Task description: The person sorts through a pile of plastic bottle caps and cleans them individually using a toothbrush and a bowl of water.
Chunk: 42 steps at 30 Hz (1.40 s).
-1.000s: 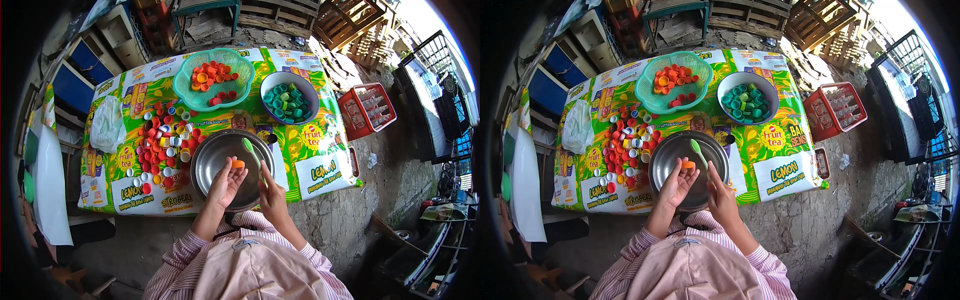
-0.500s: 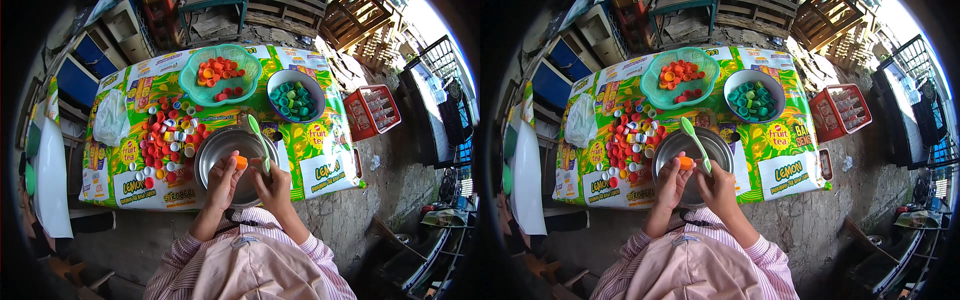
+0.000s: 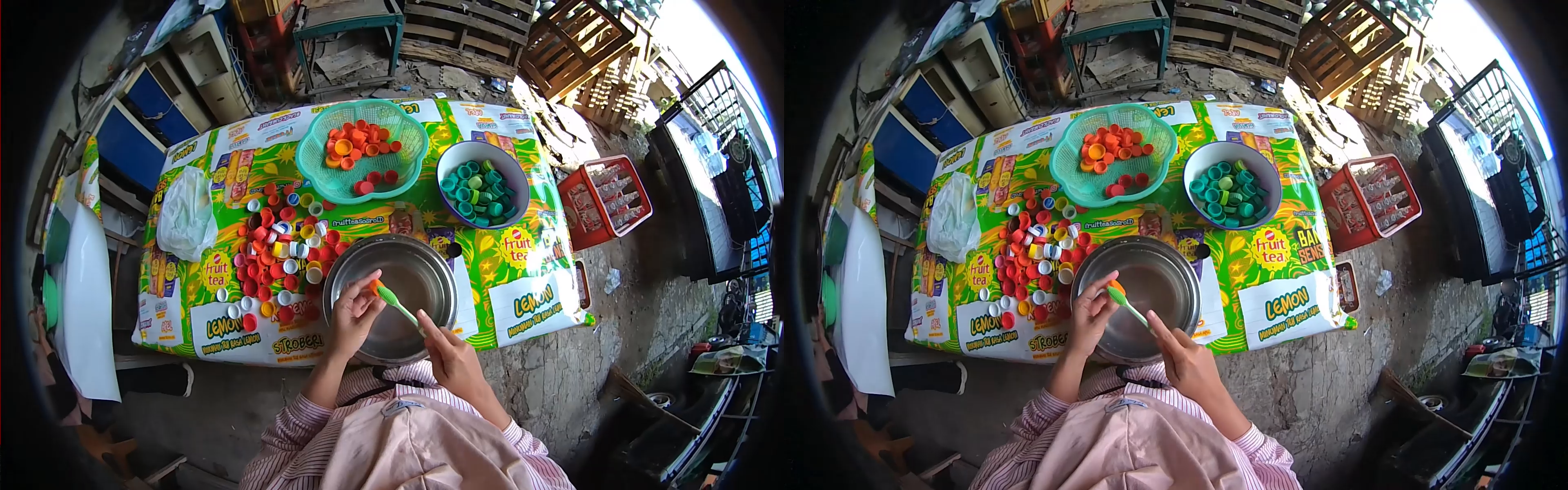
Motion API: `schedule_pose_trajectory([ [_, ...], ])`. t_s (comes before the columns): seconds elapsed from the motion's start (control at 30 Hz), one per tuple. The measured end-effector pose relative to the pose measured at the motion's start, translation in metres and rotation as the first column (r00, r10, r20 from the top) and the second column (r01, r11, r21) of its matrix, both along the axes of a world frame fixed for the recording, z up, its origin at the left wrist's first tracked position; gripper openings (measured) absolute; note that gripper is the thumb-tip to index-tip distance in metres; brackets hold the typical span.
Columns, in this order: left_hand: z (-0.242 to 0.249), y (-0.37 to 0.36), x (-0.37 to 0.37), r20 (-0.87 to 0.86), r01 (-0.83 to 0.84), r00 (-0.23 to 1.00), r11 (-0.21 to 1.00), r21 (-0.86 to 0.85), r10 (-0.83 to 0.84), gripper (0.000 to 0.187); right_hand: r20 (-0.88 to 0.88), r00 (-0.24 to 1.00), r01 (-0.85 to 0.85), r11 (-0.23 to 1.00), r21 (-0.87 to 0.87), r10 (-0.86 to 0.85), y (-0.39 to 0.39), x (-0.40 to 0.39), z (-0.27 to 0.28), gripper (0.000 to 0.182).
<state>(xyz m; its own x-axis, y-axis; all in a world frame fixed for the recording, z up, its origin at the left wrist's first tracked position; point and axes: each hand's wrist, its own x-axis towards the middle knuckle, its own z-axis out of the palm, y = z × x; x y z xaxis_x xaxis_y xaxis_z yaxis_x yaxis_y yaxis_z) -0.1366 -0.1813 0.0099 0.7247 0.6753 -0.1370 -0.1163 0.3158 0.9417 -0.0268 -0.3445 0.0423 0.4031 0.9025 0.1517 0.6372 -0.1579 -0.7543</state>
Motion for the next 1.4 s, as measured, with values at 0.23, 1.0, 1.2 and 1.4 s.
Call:
schedule_pose_trajectory([
  [0.23,0.013,0.010,0.011,-0.075,0.134,0.989,0.981,0.138,-0.125,0.036,-0.011,0.974,0.222,0.971,-0.085,-0.224,-0.004,0.016,0.000,0.051],
  [1.0,0.005,0.165,0.048,-0.086,-0.099,0.843,0.310,0.946,0.531,0.036,-0.041,0.962,0.257,0.948,-0.189,-0.269,-0.028,0.007,-0.007,0.054],
  [1.2,-0.043,0.081,-0.049,-0.624,0.531,0.639,0.329,0.781,0.450,0.025,-0.014,0.978,0.205,0.967,-0.152,-0.210,-0.025,0.008,-0.018,0.057],
  [1.4,-0.056,0.081,-0.051,-0.642,0.505,0.636,0.398,0.766,0.429,0.026,0.018,0.985,0.174,0.979,-0.110,-0.173,-0.022,-0.008,-0.029,0.058],
])
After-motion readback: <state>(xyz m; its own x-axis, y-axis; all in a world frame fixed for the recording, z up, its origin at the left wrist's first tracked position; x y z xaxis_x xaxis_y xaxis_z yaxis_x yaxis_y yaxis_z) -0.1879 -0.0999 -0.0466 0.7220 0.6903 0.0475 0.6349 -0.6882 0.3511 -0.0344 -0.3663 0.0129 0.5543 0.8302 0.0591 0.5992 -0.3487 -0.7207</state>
